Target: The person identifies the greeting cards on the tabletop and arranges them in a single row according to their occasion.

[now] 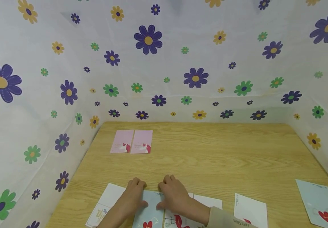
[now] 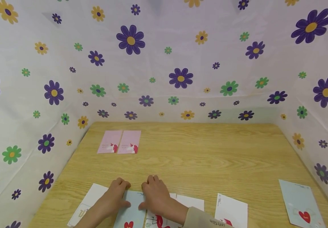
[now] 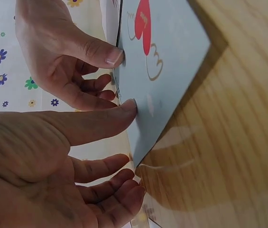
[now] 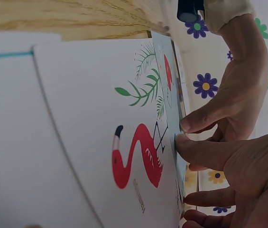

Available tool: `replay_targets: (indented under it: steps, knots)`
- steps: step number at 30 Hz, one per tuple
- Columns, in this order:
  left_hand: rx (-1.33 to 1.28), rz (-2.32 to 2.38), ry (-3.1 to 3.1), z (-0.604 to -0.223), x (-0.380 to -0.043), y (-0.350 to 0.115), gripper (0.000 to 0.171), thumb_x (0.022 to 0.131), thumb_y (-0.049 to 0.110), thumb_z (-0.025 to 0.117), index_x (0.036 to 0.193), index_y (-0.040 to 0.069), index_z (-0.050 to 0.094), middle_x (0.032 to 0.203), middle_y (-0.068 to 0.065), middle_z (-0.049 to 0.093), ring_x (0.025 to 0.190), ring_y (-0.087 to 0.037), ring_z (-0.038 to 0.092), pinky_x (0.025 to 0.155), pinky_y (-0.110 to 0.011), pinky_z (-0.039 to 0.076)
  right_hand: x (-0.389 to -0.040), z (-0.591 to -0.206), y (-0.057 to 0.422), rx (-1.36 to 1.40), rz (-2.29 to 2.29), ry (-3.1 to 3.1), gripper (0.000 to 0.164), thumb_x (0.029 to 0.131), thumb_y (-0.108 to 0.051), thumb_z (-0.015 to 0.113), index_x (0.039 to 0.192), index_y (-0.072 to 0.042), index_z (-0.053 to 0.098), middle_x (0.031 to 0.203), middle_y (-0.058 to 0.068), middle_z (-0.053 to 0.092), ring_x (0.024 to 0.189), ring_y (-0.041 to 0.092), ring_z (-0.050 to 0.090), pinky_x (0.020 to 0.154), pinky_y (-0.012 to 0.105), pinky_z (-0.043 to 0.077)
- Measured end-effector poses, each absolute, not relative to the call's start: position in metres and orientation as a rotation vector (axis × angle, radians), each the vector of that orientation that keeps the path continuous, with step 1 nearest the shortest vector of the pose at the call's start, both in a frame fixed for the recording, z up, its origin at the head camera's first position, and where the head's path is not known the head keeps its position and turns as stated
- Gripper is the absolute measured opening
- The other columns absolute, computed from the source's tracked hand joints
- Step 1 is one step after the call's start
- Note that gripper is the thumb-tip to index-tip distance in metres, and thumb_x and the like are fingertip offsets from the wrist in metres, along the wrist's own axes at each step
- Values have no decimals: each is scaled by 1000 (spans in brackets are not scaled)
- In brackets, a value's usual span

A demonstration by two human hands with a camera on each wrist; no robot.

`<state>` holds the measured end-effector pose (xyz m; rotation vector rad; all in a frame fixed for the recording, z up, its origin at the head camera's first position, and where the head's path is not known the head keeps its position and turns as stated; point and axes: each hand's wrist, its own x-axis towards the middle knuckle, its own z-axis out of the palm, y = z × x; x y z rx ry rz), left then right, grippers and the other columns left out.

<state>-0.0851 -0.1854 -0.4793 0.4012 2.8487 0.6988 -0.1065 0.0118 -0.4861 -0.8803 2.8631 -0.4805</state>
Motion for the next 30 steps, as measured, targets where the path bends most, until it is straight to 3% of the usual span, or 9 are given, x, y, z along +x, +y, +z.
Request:
replay_targets:
  steps: [8,30]
  knots:
    - [403,656,2840,-479,-87,-184,45,76,13,91,110,0,64,107,-7,54,98,-25,48,85,-44,51,-103,-487,11,-935,-489,2886,53,67,-43,96,101,-10,73,95,-1,56,85,14,46,75,27,46]
    - [533,543,2846,-475,-95,-186,43,73,16,94,103,5,65,93,0,52,87,-20,46,78,-40,47,-101,-489,9,-931,-447,2891,53,69,-43,95,107,-10,76,92,-3,56,83,12,46,71,26,44]
